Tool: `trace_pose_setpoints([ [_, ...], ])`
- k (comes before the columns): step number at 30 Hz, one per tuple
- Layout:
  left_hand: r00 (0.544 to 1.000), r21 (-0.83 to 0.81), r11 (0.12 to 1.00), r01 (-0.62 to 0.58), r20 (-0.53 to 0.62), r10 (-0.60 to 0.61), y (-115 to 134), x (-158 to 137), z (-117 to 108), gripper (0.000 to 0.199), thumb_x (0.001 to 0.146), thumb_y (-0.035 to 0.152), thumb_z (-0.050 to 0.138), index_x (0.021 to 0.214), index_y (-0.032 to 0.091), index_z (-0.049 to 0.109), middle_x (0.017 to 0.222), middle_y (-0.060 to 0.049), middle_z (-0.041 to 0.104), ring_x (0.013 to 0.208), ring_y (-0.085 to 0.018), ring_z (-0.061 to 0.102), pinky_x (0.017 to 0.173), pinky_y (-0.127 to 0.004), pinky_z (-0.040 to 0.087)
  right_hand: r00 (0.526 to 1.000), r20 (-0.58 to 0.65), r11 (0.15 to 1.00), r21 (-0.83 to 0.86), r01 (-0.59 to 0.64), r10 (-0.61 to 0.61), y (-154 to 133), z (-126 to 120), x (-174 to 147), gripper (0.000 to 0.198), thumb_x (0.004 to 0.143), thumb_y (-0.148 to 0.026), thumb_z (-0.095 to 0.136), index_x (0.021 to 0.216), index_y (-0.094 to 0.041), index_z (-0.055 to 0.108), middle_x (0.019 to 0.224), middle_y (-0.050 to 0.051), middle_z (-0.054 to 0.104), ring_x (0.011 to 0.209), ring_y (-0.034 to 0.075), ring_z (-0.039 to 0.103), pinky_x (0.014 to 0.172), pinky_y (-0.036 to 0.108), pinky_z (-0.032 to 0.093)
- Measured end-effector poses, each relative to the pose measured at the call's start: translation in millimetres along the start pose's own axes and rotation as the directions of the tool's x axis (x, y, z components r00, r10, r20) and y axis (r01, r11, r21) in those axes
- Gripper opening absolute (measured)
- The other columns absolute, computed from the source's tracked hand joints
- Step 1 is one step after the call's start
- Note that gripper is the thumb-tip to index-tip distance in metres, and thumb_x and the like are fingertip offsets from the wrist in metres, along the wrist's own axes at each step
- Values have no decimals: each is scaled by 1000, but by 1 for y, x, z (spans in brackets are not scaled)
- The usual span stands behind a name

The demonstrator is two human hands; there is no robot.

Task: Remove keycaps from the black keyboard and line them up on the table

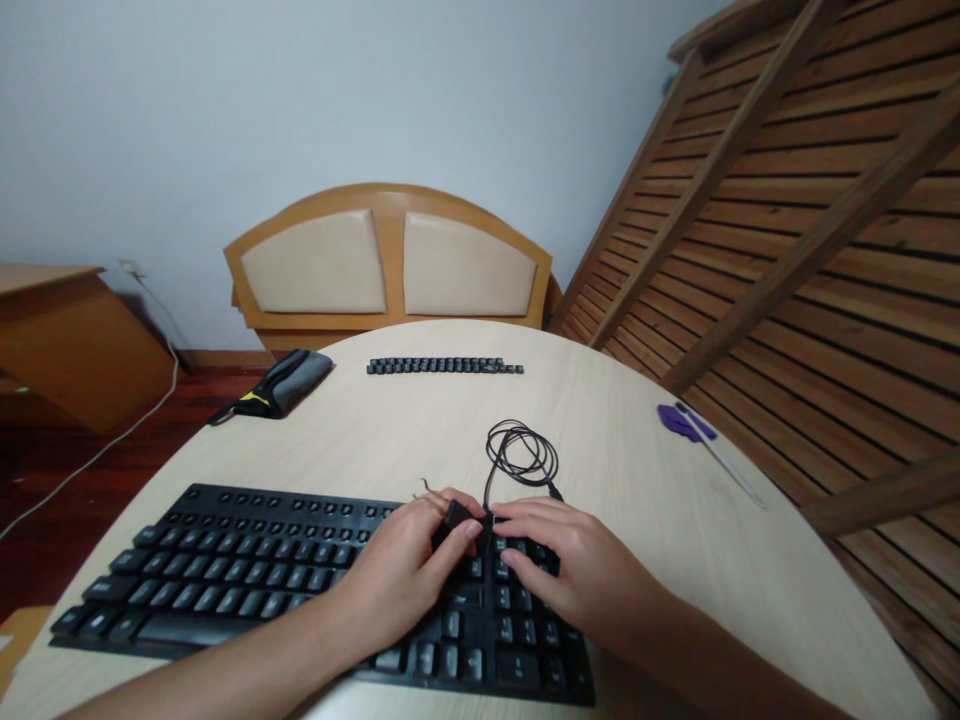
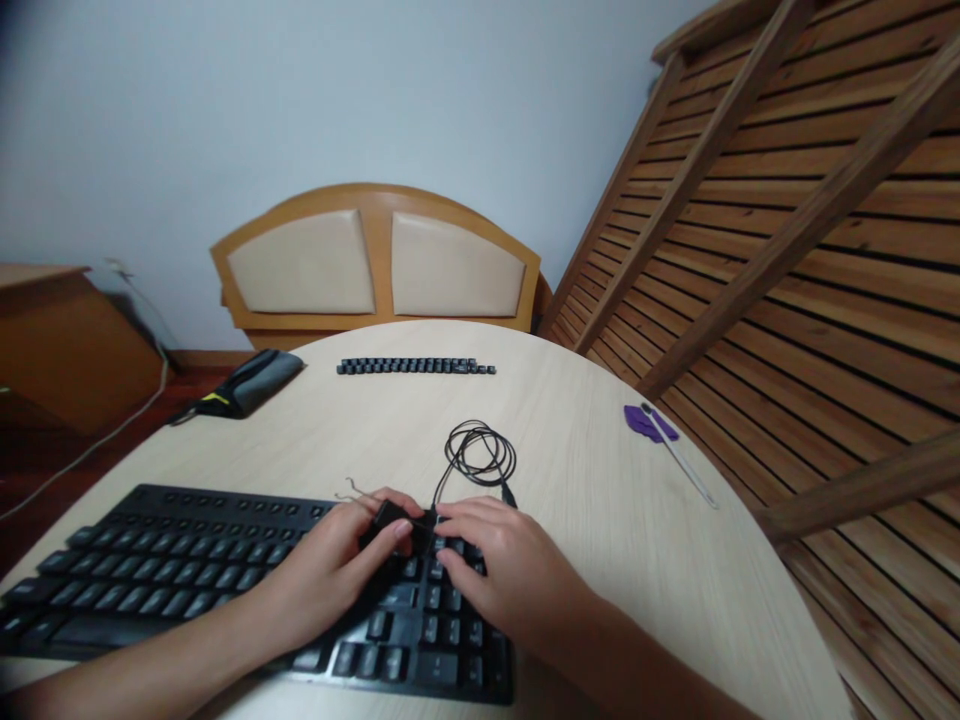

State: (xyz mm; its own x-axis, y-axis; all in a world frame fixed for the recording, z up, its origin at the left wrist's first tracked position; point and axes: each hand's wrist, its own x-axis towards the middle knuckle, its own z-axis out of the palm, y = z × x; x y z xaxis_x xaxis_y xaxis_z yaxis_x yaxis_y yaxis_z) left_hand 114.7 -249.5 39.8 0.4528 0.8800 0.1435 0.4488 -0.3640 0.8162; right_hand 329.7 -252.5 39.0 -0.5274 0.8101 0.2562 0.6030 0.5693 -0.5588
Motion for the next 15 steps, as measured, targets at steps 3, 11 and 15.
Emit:
trace_pose_setpoints([
  [3, 1000, -8, 1000, 0, 6, 0, -1, 0, 0, 21, 98, 27, 43, 98, 19, 62, 96, -4, 67, 87, -20, 62, 83, -35, 48, 1000, -3, 1000, 5, -4, 4, 0, 0, 0, 26, 85, -20, 62, 108, -23, 73, 116, 6, 71, 109, 23, 64, 97, 40, 51],
  [11, 1000, -10, 1000, -8, -7, 8, 0, 0, 1, 19, 97, 27, 44, 100, 20, 62, 91, -4, 67, 84, -20, 62, 81, -35, 48, 1000, -12, 1000, -10, -6, 6, 0, 2, -1, 27, 85, -22, 62, 109, -26, 73, 117, 6, 71, 109, 24, 65, 97, 43, 52],
  [15, 1000, 23, 1000, 3, -8, -3, 2, 0, 1, 23, 98, 28, 43, 94, 20, 64, 87, -3, 67, 83, -20, 62, 82, -37, 48, 1000, 1, 1000, -29, -8, 8, 0, 2, -1, 28, 85, -24, 63, 111, -24, 73, 119, 6, 70, 110, 24, 64, 98, 43, 51],
])
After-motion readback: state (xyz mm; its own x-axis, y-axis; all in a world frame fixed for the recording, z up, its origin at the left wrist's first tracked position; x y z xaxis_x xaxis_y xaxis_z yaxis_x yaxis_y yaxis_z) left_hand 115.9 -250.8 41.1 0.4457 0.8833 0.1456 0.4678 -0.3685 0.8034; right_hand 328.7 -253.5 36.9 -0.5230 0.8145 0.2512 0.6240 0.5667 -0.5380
